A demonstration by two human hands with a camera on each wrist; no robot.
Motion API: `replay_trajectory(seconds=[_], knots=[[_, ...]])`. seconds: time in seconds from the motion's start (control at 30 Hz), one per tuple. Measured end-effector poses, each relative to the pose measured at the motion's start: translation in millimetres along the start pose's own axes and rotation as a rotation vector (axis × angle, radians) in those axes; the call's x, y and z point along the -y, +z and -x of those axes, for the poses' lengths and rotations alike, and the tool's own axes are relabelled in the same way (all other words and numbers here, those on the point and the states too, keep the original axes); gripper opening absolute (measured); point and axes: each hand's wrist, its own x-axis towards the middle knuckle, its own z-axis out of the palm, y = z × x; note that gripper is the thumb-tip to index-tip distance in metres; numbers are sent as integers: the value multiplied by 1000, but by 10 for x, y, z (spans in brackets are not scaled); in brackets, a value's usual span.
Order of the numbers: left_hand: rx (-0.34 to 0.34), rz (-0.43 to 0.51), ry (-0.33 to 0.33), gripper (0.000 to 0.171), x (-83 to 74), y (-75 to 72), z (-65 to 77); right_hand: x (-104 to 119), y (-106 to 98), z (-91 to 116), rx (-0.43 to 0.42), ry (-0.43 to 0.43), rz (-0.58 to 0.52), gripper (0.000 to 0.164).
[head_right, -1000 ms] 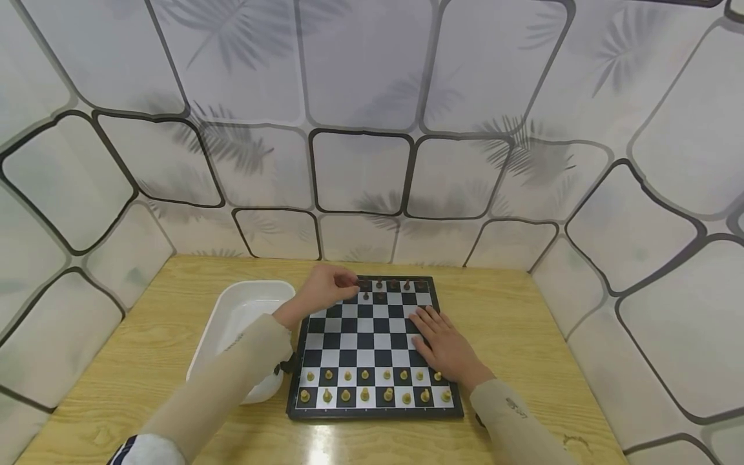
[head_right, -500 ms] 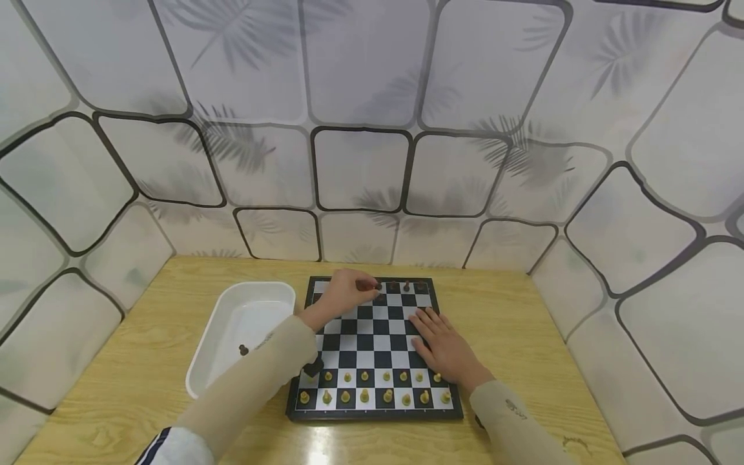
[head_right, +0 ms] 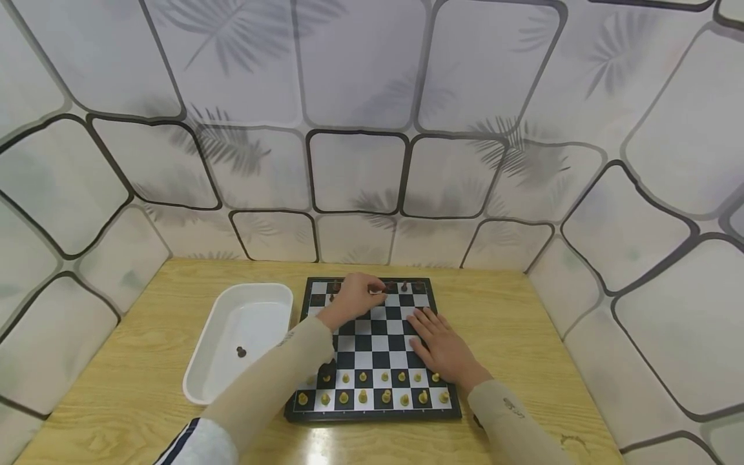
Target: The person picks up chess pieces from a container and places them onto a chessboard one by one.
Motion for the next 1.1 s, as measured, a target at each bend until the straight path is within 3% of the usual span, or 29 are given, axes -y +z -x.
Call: replay_trajectory(seconds=[0.6,1.1], knots=[[46,-46,-24,21,71,217,-174,-30,-30,-34,6,2,5,58],[34,-94,-57,20,54,303,-173,-18,4,-10,-50,-21,19,56]])
